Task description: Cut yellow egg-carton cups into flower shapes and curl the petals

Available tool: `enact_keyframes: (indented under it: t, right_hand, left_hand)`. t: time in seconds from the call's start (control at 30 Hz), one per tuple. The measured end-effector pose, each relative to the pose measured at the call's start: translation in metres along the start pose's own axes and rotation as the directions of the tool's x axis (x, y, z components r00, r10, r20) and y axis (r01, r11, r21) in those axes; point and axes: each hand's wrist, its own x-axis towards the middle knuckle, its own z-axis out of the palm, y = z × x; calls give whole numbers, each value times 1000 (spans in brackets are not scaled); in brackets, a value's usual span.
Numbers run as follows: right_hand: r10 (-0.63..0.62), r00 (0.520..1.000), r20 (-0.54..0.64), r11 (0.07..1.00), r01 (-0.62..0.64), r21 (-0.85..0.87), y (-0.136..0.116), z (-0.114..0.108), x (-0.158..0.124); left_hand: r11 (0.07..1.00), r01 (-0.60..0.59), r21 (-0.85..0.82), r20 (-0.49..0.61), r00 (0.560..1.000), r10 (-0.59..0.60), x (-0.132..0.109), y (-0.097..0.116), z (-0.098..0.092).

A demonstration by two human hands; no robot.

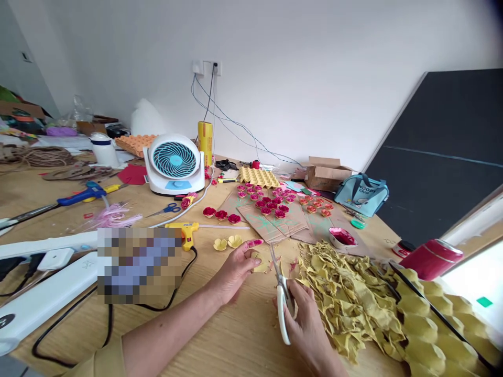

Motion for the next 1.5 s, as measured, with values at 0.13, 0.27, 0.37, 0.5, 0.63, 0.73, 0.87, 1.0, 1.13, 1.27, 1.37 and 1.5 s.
enact_keyframes:
  t: [0.13,0.27,0.37,0.5,0.63,0.73,0.87,1.0,1.13,1.27,1.37,1.5]
  right_hand:
    - [84,996,11,995,-84,60,-1,2,1]
    - [112,993,49,989,-116,97,-2,2,0]
    - [104,992,75,991,-110,82,-2,3,-2]
    - [28,995,93,1000,-28,1,-3,2,-3]
    - [-28,998,57,998,31,-60,-8,0,0]
    - [-58,998,31,995,60,-81,-11,-3,2]
    - [-90,996,21,991,91,-100,-10,-2,0]
    - [-84,996,22,992,86,-95,-8,0,-1]
    - [-73,997,18,992,75,-98,-9,-1,0]
    - [-72,997,16,992,73,-101,-11,-1,0]
    - [-78,997,5,991,78,-110,-12,-2,1]
    - [-86,996,-8,990,84,-112,-14,-3,1]
  left_hand:
    - [1000,-2,7,14,1000,2,0,-2,0]
    - [998,-36,42,1,999,36,-1,1,2]
    - [996,-62,61,2,998,62,-2,3,4]
    - [998,-53,31,16,998,53,-4,5,7]
    - [999,-31,22,13,999,31,-6,6,10]
    - [1000,-27,8,21,999,27,-6,6,10]
    - [1000,-11,-5,32,999,11,-6,5,9]
    - [1000,-13,-8,49,999,13,-6,4,8]
    - [1000,-12,-15,68,998,13,-6,4,8]
    - [999,-2,-36,74,997,5,-7,5,8]
    - [998,-1,-58,83,997,5,-7,5,9]
    - [998,0,-60,99,995,6,-6,4,8]
